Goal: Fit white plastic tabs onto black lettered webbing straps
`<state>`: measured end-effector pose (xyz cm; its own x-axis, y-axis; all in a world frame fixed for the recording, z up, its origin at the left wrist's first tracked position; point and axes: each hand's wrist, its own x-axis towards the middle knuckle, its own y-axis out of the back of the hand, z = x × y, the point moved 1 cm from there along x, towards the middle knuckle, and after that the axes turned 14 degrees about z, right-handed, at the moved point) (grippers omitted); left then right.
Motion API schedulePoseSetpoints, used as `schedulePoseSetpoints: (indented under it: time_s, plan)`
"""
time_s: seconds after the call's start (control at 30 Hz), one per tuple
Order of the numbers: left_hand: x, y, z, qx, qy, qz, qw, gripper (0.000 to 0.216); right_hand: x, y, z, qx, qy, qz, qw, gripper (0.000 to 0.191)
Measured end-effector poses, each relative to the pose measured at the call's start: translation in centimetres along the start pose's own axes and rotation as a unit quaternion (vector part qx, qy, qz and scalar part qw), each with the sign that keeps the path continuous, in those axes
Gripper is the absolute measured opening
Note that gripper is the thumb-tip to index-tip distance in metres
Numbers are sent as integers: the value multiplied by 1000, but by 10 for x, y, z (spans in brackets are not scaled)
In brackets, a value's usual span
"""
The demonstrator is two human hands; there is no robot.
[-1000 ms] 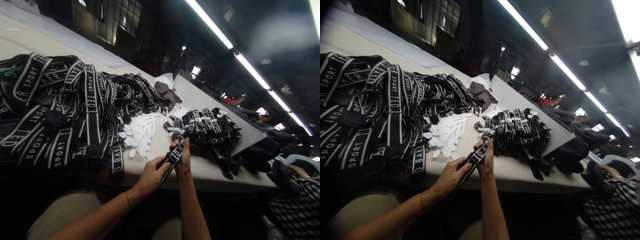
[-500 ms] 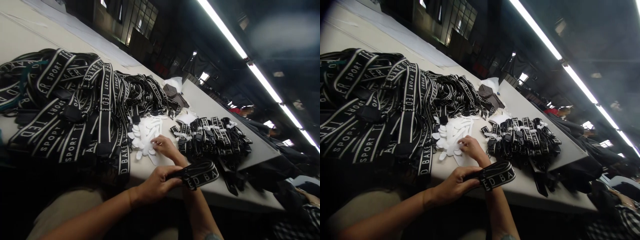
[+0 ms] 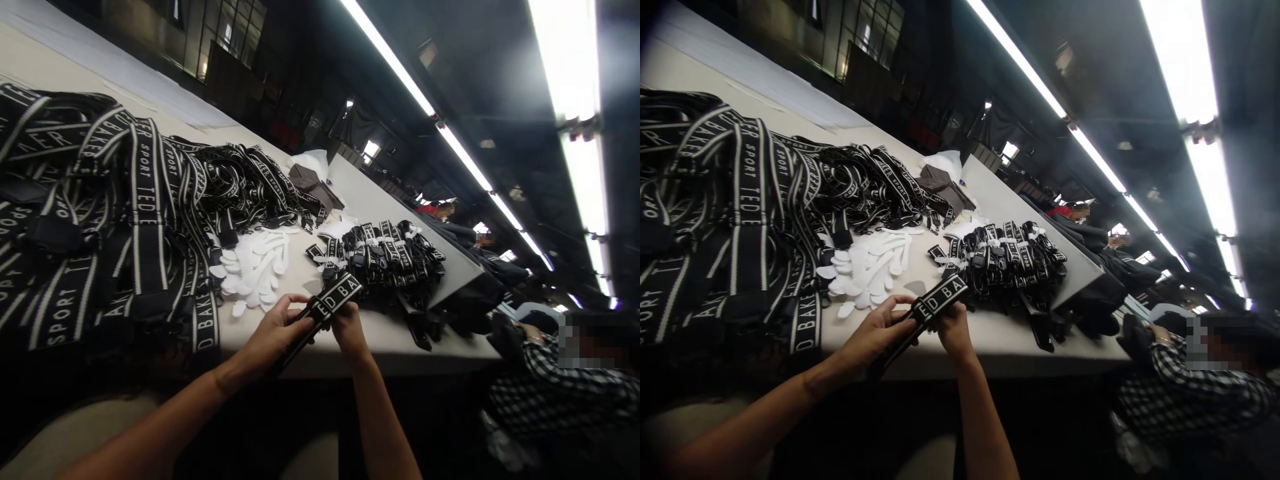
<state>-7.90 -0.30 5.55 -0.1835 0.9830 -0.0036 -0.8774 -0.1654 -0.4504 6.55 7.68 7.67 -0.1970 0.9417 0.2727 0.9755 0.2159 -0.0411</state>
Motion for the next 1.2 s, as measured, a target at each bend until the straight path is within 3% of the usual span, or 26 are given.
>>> schedulePoseSetpoints:
  time_s: [0.1,0.27,0.43,0.57,0.87,1.03,1.2]
  plan:
    - [1,-2,-4,8,28,-21,999,74,-14,14,-4,-5,-44,-5,999,41]
    - [-4,-8,-8,55,15,-82,995,46,-39,30,-3,-31,-83,21,996,36]
    - [-3,-14,-17,96,-15,-98,990,46,-58,42,9,-45,-95,46,993,29]
    - [-1,-14,-25,140,-23,-72,987,48,-72,49,17,-99,-94,33,990,25]
    - [-1,-16,-32,252,-52,1,966,35,-109,37,24,-273,0,79,959,24]
    - [-3,-16,-38,283,-87,18,955,34,-111,36,29,-72,-107,143,981,32]
    - [-7,-16,-44,361,-108,58,925,21,-104,36,33,60,-179,97,977,32]
